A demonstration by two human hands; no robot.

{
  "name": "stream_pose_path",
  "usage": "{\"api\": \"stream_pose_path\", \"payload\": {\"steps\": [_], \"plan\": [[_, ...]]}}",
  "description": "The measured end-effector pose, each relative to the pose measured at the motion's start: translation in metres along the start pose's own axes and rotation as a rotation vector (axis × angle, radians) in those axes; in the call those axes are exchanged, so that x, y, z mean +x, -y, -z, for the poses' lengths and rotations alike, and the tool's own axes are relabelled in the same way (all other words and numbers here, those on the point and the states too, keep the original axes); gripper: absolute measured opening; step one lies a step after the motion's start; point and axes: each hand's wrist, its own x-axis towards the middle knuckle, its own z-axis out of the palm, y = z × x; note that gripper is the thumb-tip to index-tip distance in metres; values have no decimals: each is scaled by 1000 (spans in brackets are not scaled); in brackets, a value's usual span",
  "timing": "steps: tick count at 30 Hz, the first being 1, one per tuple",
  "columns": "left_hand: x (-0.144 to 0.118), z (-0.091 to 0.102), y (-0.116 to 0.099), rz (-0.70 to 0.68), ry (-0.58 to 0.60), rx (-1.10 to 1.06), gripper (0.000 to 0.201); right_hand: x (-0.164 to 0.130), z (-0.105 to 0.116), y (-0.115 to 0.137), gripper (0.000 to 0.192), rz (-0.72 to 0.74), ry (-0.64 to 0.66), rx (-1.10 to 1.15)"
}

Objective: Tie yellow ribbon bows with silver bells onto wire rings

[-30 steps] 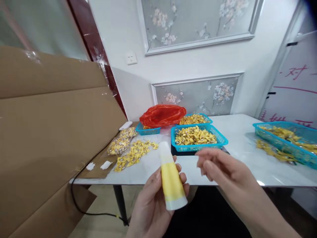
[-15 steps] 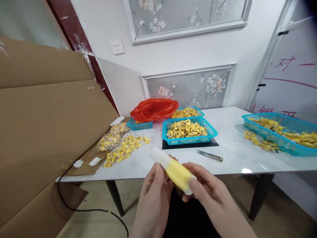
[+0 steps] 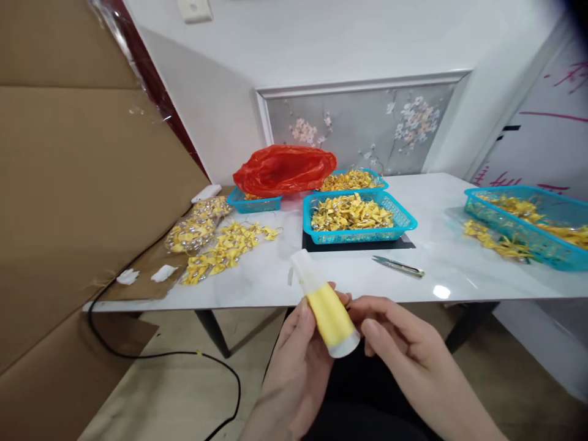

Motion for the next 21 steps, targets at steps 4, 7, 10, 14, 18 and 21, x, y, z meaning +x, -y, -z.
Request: {"api": "stream_pose_path", "payload": {"steps": [4, 7, 10, 14, 18, 21], "plan": [[-5, -3, -5, -2, -44, -49, 25, 1, -8, -3, 28, 111, 10, -144], [-8, -10, -9, -1, -53, -53, 19, -1, -14, -9, 50, 161, 12, -287], [-9, -15, -14, 9, -26, -10, 21, -3, -17, -9, 42, 73, 4, -175], [-10, -16, -20, 22, 110, 72, 31, -3, -14, -3, 38, -159, 126, 304], [-11, -16, -23, 35, 193, 123, 28, -3, -6, -1, 34, -202, 215, 567], [-10, -18, -25, 20, 162, 144, 26, -3, -1, -1, 37, -157, 242, 401]]}}
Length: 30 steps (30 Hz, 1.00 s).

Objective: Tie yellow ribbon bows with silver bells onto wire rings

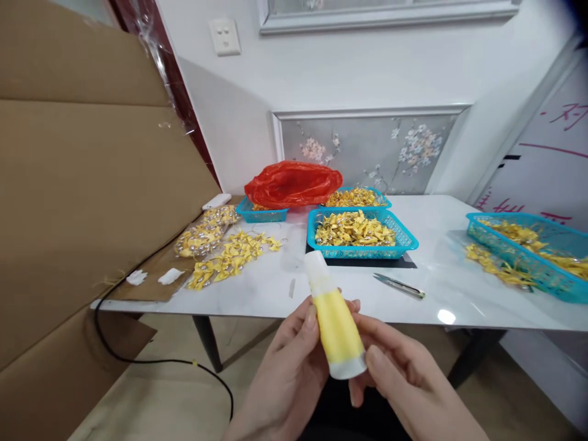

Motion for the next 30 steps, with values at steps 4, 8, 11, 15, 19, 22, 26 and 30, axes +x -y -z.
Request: {"api": "stream_pose_path", "payload": {"steps": [4, 8, 11, 15, 19, 22, 26, 30], "plan": [[1, -2, -3, -19, -57, 1, 26, 2, 3, 6, 28, 183, -106, -395], [0, -2, -2, -34, -71, -35, 23, 8, 3, 15, 20, 371, -212, -577], [-2, -1, 0, -17, -61, -2, 25, 11, 1, 22, 22, 425, -220, -591], [-2, -2, 2, 2, -66, 40, 26, 16, -6, 28, 18, 478, -265, -592], [-2, -6, 5, -43, -57, 95, 30, 25, -14, 33, 13, 585, -356, -712], [-4, -7, 7, -76, -65, 132, 33, 31, -18, 35, 16, 640, -365, -784], [-5, -6, 7, -66, -75, 111, 31, 32, -17, 34, 16, 588, -386, -711], [-5, -4, 7, -35, -92, 52, 29, 29, -14, 33, 12, 430, -341, -539]]}}
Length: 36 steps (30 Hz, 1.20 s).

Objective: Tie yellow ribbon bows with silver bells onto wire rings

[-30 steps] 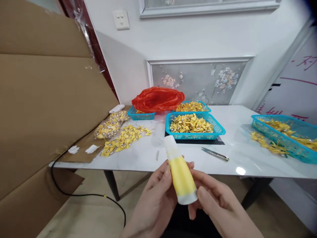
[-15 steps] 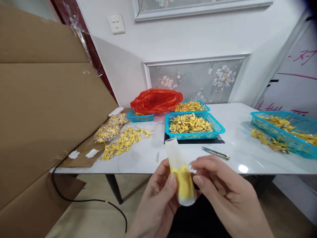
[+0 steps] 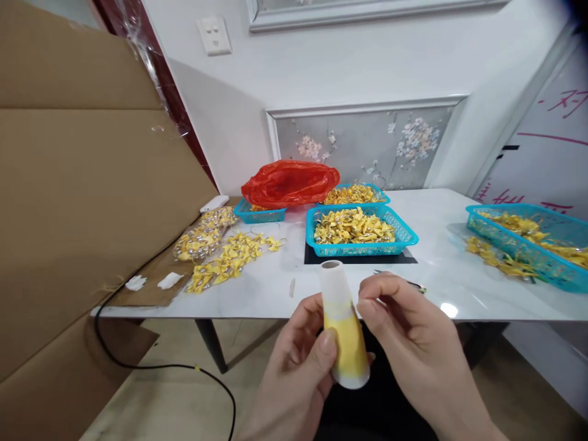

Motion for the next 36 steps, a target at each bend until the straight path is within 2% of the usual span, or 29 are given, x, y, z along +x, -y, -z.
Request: {"api": "stream_pose_path", "payload": {"steps": [4, 9, 13, 17, 19, 22, 27, 29, 32, 36], "plan": [[-1, 3, -2, 92, 39, -72, 22, -1, 0, -5, 15, -66, 67, 29], [-4, 5, -11, 164, 104, -160, 19, 6, 3, -19, 11, -57, -2, -152], [-2, 6, -11, 153, 57, -218, 20, -2, 11, -18, 6, -21, -17, -169], [2, 6, -7, 62, -21, -222, 20, -22, 17, -8, 14, 65, 123, -150], [3, 5, -6, 61, -52, -211, 21, -29, 18, -5, 17, 124, 157, -175], [1, 3, -7, 82, -55, -202, 22, -30, 20, -4, 18, 210, 183, -226], [-3, 0, -10, 76, -70, -148, 28, -28, 18, -5, 21, 271, 229, -264], [-3, -1, -9, 65, -44, -137, 28, -30, 14, -6, 22, 222, 219, -273], [-2, -2, -7, 48, -7, -138, 28, -33, 8, -7, 23, 21, 203, -280], [-3, -2, -8, 63, -12, -178, 20, -31, 3, -5, 16, -204, 251, -113]]}}
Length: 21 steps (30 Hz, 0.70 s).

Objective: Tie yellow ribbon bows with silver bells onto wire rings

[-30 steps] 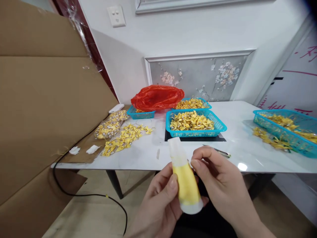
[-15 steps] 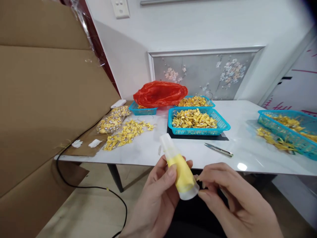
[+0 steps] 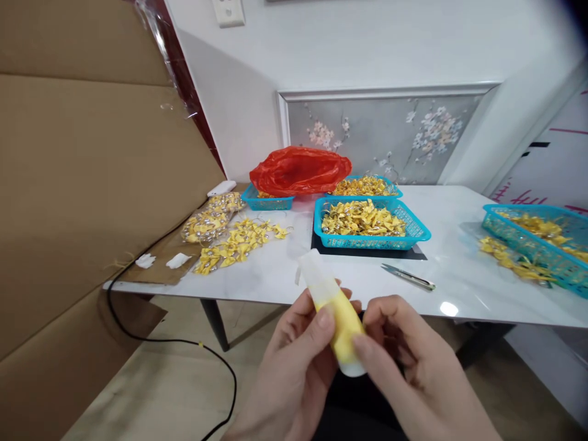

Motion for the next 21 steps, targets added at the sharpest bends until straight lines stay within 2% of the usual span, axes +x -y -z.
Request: {"api": "stream_pose_path", "payload": {"steps": [3, 7, 10, 11, 13, 15, 19, 21], "plan": [[-1, 1, -2, 20, 1, -29, 18, 2, 3, 1, 21, -34, 40, 131], [0, 3, 0, -6, 5, -10, 16, -1, 4, -4, 8, 31, 23, 118], [2, 3, 3, -48, -54, 24, 17, -6, -4, -7, 34, 89, -14, 37], [2, 3, 3, -61, -81, 44, 18, -7, -6, -7, 37, 78, -38, 25], [2, 2, 3, -87, -118, 76, 20, -7, -9, -7, 31, 22, -74, 78], [2, 2, 1, -85, -93, 94, 19, -6, -9, -6, 26, -68, -6, 233], [2, 4, -5, -14, 64, 118, 24, -3, 0, -5, 31, -261, 244, 621], [2, 6, -8, -6, 90, 123, 25, -3, 3, -6, 32, -298, 283, 800]]}}
